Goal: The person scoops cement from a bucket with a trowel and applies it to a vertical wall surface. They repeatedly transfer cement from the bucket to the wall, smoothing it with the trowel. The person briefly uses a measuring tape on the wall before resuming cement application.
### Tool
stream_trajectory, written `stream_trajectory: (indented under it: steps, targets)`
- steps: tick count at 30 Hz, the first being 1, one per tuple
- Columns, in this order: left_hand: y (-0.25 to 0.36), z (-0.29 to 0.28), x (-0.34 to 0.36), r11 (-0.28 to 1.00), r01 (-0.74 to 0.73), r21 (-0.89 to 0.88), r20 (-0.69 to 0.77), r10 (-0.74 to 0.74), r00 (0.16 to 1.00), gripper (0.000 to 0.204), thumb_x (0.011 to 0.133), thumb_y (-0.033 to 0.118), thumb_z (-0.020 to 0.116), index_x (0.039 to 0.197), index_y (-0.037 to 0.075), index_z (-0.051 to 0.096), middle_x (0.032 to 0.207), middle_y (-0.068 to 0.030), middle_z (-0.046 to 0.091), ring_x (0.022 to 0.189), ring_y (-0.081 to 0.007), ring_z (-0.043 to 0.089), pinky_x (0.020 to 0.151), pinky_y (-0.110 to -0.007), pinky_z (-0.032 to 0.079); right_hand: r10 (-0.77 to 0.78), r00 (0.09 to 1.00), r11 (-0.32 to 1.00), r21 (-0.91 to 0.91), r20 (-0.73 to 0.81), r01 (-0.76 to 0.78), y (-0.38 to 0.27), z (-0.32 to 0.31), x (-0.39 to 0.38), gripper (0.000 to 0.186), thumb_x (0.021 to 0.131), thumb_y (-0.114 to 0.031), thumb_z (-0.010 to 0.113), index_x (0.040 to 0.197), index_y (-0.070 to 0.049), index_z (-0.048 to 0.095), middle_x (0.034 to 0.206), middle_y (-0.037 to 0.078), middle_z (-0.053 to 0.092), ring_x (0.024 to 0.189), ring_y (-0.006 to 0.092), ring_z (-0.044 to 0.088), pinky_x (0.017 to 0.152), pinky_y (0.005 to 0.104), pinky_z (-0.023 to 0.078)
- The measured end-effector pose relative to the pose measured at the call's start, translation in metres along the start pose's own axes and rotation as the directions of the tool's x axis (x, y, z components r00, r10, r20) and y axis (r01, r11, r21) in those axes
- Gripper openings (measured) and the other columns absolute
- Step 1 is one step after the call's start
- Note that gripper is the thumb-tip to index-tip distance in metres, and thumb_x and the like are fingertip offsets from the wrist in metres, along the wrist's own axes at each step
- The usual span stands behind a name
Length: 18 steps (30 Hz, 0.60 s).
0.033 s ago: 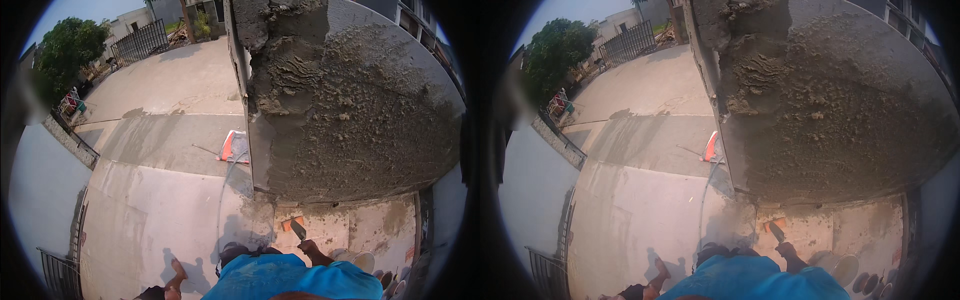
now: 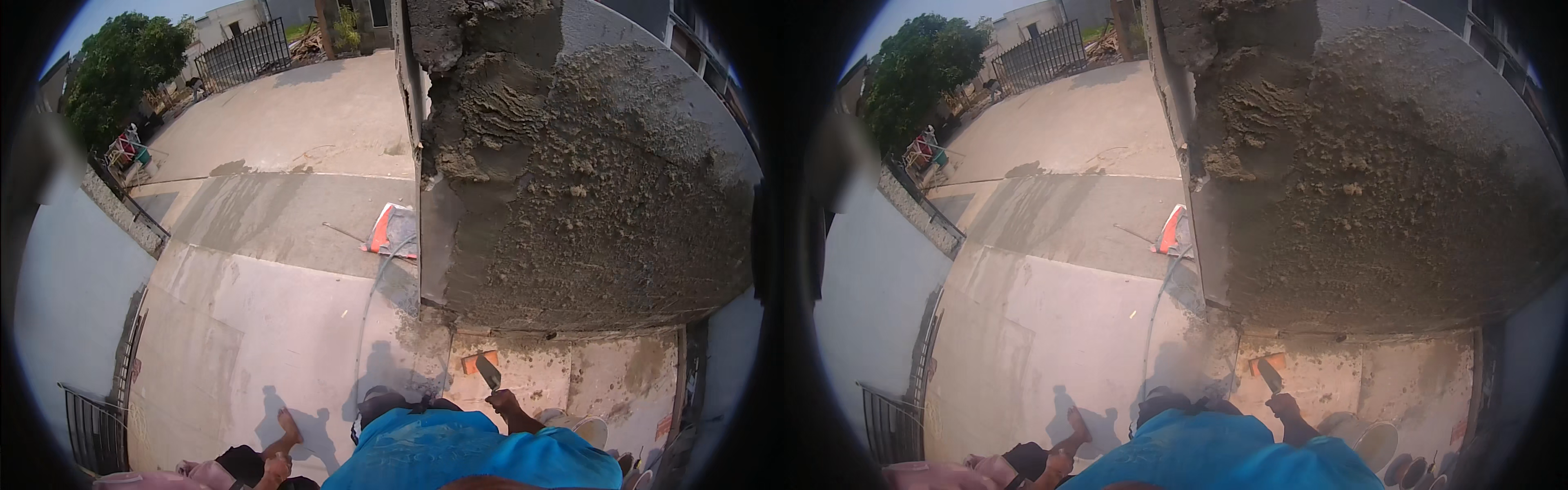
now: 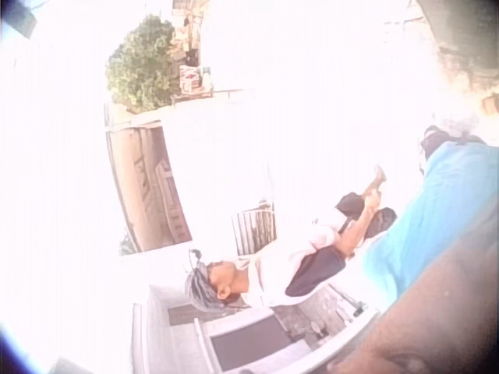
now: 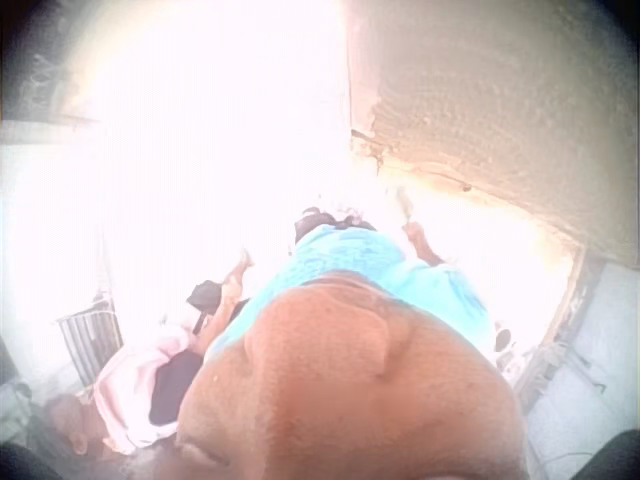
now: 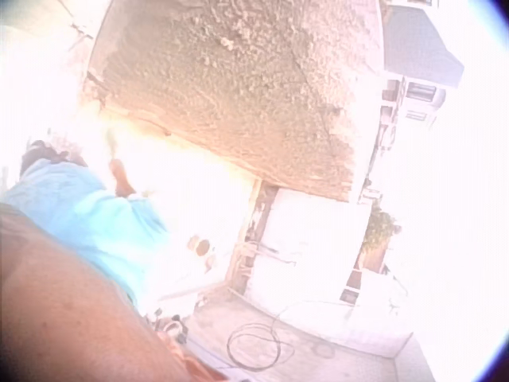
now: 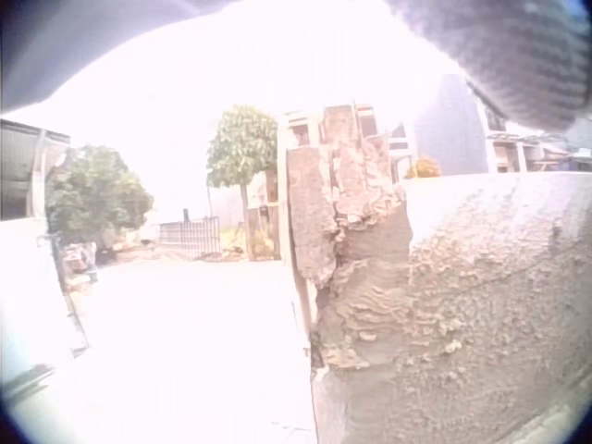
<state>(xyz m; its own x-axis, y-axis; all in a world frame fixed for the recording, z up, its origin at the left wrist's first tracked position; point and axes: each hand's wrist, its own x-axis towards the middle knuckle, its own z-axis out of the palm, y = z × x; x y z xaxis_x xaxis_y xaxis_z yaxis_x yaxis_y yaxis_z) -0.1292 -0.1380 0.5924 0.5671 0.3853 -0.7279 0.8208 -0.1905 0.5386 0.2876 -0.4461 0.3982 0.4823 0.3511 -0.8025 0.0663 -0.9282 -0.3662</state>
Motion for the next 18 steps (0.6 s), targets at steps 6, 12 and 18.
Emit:
stream_trajectory:
  steps: [6, 12, 18]
  targets:
    - [-0.019, 0.038, -0.076, 0.989, 0.064, -0.13, 0.064, -0.056, 0.996, 0.051, 0.086, 0.033, 0.07, 0.128, 0.006, 0.061, 0.128, -0.0214, 0.063, 0.119, -0.0377, 0.058, 0.101, -0.042, 0.046, -0.127, 0.99, 0.958, 0.266, 0.055, 0.108, -0.024, 0.004, 0.026, 0.024, 0.081, -0.019, 0.078, 0.075, 0.0, 0.066, 0.061, 0.008, 0.06, 0.046, 0.0198, 0.058, 0.043, 0.0368, 0.046]
    - [-0.016, 0.075, -0.127, 0.97, 0.058, -0.237, 0.204, -0.009, 0.979, 0.053, 0.087, 0.035, 0.07, 0.13, 0.007, 0.06, 0.129, -0.0213, 0.063, 0.12, -0.0374, 0.058, 0.101, -0.041, 0.046, -0.316, 0.921, 0.933, 0.253, 0.227, 0.257, -0.036, -0.028, -0.004, 0.019, 0.08, -0.015, 0.077, 0.077, -0.008, 0.06, 0.061, 0.003, 0.055, 0.047, 0.0152, 0.054, 0.043, 0.0331, 0.044]
    - [-0.002, 0.108, -0.157, 0.955, 0.106, -0.276, 0.283, -0.025, 0.959, 0.055, 0.087, 0.036, 0.07, 0.132, 0.007, 0.06, 0.13, -0.0213, 0.062, 0.12, -0.0371, 0.058, 0.101, -0.041, 0.046, -0.306, 0.865, 0.943, 0.253, 0.397, 0.218, -0.113, -0.059, -0.071, 0.02, 0.079, -0.011, 0.079, 0.082, -0.01, 0.058, 0.062, 0.003, 0.056, 0.048, 0.0154, 0.055, 0.043, 0.0324, 0.045]
